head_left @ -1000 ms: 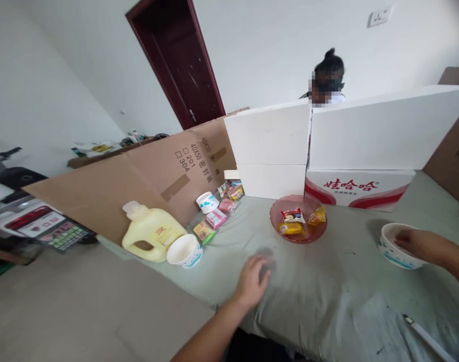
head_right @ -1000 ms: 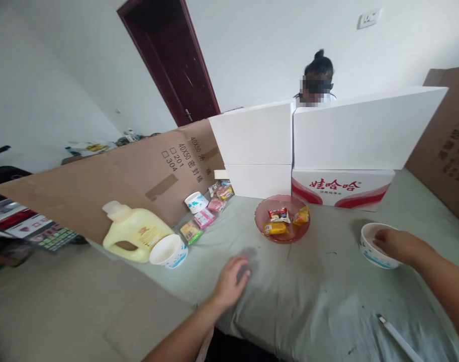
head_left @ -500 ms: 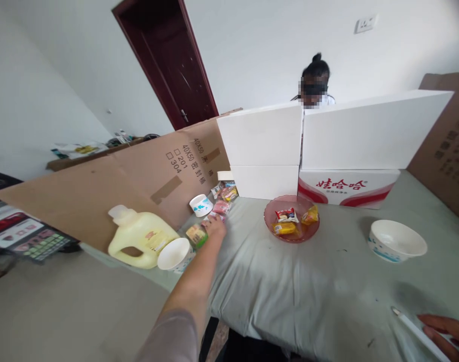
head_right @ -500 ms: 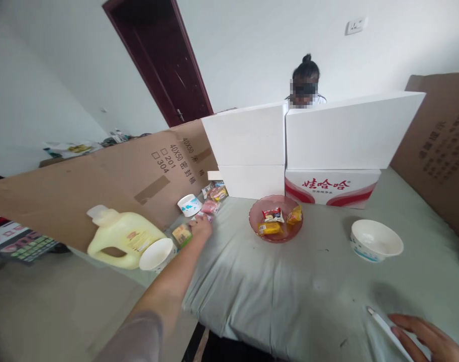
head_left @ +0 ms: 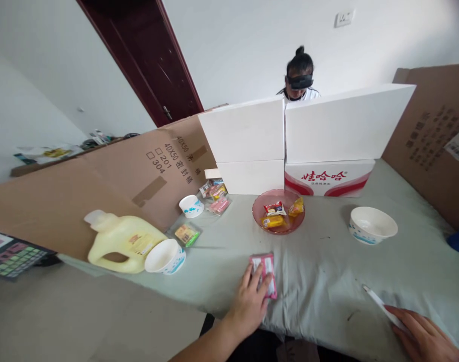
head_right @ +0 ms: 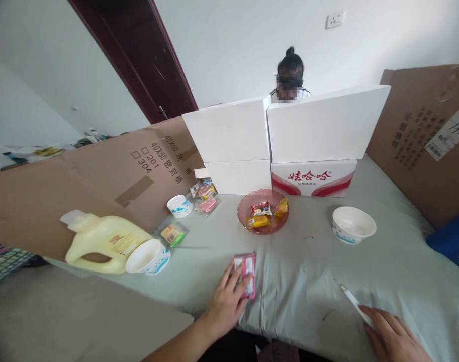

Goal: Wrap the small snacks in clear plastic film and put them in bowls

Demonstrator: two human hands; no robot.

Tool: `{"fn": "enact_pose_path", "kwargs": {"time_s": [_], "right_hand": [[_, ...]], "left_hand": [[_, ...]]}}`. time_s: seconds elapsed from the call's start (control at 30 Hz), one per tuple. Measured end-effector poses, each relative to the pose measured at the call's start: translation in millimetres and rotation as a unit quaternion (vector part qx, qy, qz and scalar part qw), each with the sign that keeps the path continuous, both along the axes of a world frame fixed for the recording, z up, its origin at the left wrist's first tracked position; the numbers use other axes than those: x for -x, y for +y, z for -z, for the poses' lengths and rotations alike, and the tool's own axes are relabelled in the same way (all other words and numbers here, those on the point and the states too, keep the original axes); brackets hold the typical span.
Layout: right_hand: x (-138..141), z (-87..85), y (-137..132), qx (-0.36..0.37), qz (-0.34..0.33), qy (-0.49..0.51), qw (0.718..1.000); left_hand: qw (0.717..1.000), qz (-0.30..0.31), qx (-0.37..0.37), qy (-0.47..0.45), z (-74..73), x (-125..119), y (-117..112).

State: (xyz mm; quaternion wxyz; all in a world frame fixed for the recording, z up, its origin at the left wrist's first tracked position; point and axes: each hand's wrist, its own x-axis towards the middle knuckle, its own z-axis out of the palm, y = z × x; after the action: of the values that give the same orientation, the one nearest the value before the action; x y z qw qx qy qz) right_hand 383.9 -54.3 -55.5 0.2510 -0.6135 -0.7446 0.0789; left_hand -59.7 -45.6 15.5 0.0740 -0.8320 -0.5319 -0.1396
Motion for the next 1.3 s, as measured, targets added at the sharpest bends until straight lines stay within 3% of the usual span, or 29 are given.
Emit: {"fn": "enact_pose_path", "kwargs": {"time_s": [0.13,0.3,0.4,0.5,0.6,0.67,0.7,0.77,0.87,0.97,1.1,1.17,1.3], "right_hand": [[13.8,-20.0,0.9,0.02,-0.004,-0.005,1.0],[57.5,-43.1,-1.5,0.041,0.005,0.043,0.998],[94.1,-53.9,-4.7,0.075,-0.046,0.083,0.993],[129.0,-68.1,-8.6,0.11,-0.12,0.113,0.98],[150.0,-81.8,-12.0,0.121,-0.161,0.144,0.969],[154.5,-87.4,-13.7,0.121,-0.166,0.159,0.966],[154.6,-88.8,-14.5,0.125,-0.165,0.162,0.965],[152.4,-89.3,-16.1,0.139,-0.165,0.155,0.964],[145.7,-86.3,-19.0,0.165,-0.16,0.135,0.964],[135.6,-81.5,-21.1,0.165,-0.108,0.112,0.974],[121.1,-75.7,-19.8,0.138,0.022,0.03,0.99],[119.3,-76.0,-18.2,0.136,0.06,-0.006,0.989],[135.4,-85.0,-15.7,0.132,-0.005,0.039,0.991]], "left_hand": [[0.999,0.013,0.015,-0.036,-2.4,-19.6,-17.6],[0.994,0.058,-0.013,-0.091,-3.5,-16.8,-10.6],[0.979,0.097,-0.013,-0.18,-9.9,-16.2,-6.0],[0.938,0.051,0.043,-0.339,-17.9,-23.9,-2.4],[0.856,-0.05,0.107,-0.503,-17.6,-35.4,5.5],[0.823,-0.101,0.144,-0.541,-11.2,-40.2,13.8],[0.825,-0.115,0.157,-0.531,-7.0,-40.7,18.2],[0.861,-0.129,0.14,-0.472,0.9,-38.4,25.7],[0.927,-0.122,0.017,-0.354,5.2,-31.7,29.3],[0.96,-0.073,-0.052,-0.265,0.1,-31.3,22.8],[0.98,0.031,-0.04,-0.193,-7.8,-44.4,8.1],[0.982,0.051,-0.039,-0.179,-8.7,-51.7,3.1],[0.981,0.05,-0.048,-0.183,-5.8,-57.5,-0.6]]}}
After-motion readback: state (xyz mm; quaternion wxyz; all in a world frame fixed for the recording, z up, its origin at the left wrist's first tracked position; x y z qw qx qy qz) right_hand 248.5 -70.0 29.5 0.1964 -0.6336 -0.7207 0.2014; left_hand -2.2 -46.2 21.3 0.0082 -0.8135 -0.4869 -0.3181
